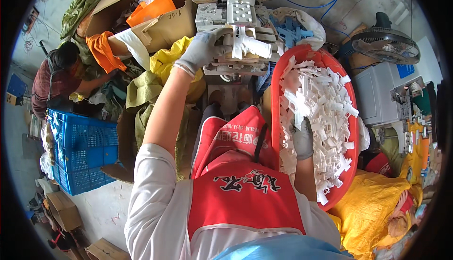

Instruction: Assembling and inspecting small white plastic components using a machine in a manufacturing facility.

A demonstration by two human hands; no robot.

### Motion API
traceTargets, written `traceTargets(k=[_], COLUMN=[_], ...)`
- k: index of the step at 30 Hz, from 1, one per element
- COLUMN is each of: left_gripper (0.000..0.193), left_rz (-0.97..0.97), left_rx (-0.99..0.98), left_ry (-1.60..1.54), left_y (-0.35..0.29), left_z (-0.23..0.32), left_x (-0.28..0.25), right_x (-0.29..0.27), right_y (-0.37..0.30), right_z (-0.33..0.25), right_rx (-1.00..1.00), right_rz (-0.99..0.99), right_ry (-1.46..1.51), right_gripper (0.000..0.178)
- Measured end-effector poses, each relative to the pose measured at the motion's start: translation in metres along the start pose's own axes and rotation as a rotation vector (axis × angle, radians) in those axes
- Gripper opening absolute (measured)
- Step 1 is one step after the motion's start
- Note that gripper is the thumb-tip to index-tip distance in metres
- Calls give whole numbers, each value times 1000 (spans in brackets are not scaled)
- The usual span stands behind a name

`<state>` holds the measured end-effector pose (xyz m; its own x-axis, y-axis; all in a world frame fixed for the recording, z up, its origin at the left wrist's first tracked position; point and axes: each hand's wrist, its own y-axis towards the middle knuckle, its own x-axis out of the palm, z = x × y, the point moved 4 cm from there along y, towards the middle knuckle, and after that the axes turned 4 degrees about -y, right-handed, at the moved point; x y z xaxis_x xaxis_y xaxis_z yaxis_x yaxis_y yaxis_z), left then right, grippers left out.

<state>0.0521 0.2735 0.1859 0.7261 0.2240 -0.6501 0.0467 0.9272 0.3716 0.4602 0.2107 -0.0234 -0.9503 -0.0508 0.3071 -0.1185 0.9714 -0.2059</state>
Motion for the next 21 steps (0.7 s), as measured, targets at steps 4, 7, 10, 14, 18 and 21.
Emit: traceTargets(k=[4,7,10,14,18,21], left_gripper=[39,36,35,28,24,28], left_rz=[5,133,366,555,641,680], left_rx=[78,57,89,-65,-269,-421], left_ry=[34,-10,15,101,58,15], left_y=[4,-9,-36,-106,-199,-261], left_z=[1,2,2,-23,-40,-40], left_x=[2,-2,-17,-30,-39,-39], right_x=[5,43,97,168,229,244], right_y=[21,34,50,82,103,123], right_z=[-20,-69,-113,-140,-155,-142], right_rx=[-60,-240,-423,-723,-1101,-1106], right_rz=[-125,-95,-38,-164,-358,-538], right_ry=[253,152,-199,-584,-1018,-982], right_gripper=[47,47,39,35,41,35])
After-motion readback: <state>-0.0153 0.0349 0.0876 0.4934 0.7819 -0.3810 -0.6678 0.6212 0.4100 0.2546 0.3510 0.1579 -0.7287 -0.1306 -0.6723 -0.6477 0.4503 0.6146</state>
